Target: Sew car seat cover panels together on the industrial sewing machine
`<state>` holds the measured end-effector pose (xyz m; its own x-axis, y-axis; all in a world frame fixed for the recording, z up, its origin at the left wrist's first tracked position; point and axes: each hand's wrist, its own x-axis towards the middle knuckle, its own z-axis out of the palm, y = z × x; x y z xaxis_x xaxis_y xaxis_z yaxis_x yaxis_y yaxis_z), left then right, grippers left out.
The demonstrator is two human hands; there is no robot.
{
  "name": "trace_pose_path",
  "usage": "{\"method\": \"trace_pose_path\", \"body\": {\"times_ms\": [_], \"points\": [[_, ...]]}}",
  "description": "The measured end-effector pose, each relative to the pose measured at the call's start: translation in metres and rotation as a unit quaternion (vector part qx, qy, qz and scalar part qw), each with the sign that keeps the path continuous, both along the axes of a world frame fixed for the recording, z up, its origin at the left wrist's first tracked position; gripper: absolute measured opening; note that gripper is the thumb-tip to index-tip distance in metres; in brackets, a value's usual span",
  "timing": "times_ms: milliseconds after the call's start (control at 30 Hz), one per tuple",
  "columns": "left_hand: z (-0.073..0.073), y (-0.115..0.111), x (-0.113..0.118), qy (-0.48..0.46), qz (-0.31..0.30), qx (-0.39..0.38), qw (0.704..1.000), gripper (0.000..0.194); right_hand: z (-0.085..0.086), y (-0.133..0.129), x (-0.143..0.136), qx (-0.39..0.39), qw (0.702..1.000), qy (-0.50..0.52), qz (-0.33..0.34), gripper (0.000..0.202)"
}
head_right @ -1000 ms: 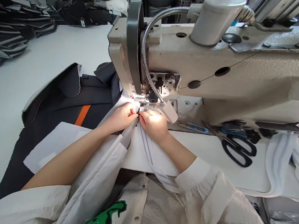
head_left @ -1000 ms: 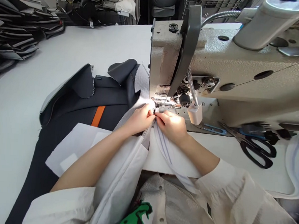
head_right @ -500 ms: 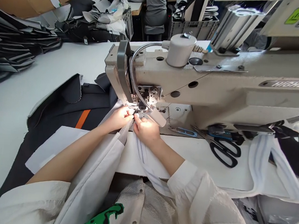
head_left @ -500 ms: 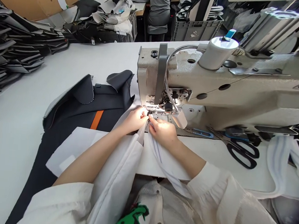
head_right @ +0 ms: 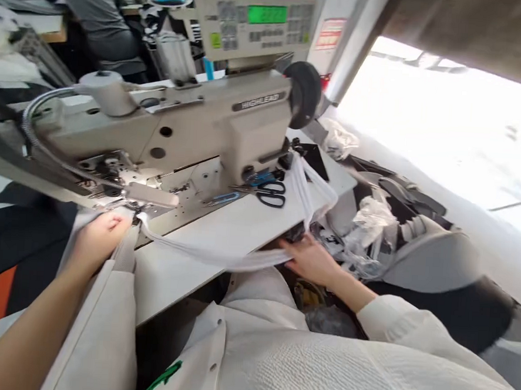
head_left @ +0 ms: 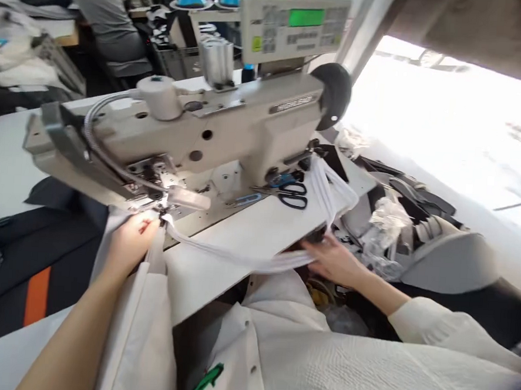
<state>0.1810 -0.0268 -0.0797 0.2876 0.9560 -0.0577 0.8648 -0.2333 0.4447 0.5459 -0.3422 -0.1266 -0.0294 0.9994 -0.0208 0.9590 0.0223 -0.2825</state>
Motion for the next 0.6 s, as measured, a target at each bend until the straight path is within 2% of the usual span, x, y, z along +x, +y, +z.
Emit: {"method": "trace_pose_path", "body": {"times_ms": [67, 133, 200, 300, 367, 433, 500, 567, 600], "points": [[0.005, -0.004, 0.002, 0.024, 0.008, -0.011, 1.0, 0.017, 0.01, -0.016, 0.03, 0.003, 0.987, 0.054, -0.151, 0.03], [0.01, -0.008, 0.003, 0.025, 0.019, -0.023, 0.999, 0.018, 0.016, -0.019, 0.026, 0.017, 0.97, 0.105, -0.218, 0.022], [0.012, -0.013, 0.004, 0.018, 0.031, -0.025, 0.999, 0.017, 0.017, -0.014, -0.007, 0.024, 0.965, 0.154, -0.21, 0.028], [0.011, -0.017, 0.004, -0.001, 0.039, -0.015, 0.999, 0.019, 0.019, -0.006, -0.068, 0.019, 0.957, 0.243, -0.156, 0.032], [0.009, -0.019, 0.004, -0.01, 0.039, -0.01, 0.999, 0.02, 0.025, -0.008, -0.086, -0.003, 0.928, 0.353, -0.122, 0.035], [0.009, -0.02, 0.004, -0.012, 0.039, -0.013, 0.999, 0.021, 0.035, -0.015, -0.078, -0.055, 0.892, 0.441, -0.083, 0.03], [0.01, -0.02, 0.004, -0.01, 0.035, -0.017, 0.999, 0.023, 0.047, -0.019, -0.049, -0.134, 0.882, 0.451, -0.009, 0.023], [0.009, -0.019, 0.003, -0.011, 0.031, -0.022, 0.999, 0.026, 0.058, -0.014, -0.008, -0.153, 0.909, 0.386, 0.032, 0.041], [0.008, -0.018, 0.003, -0.011, 0.03, -0.023, 0.999, 0.027, 0.062, -0.007, 0.014, -0.117, 0.937, 0.33, -0.001, 0.043]]}}
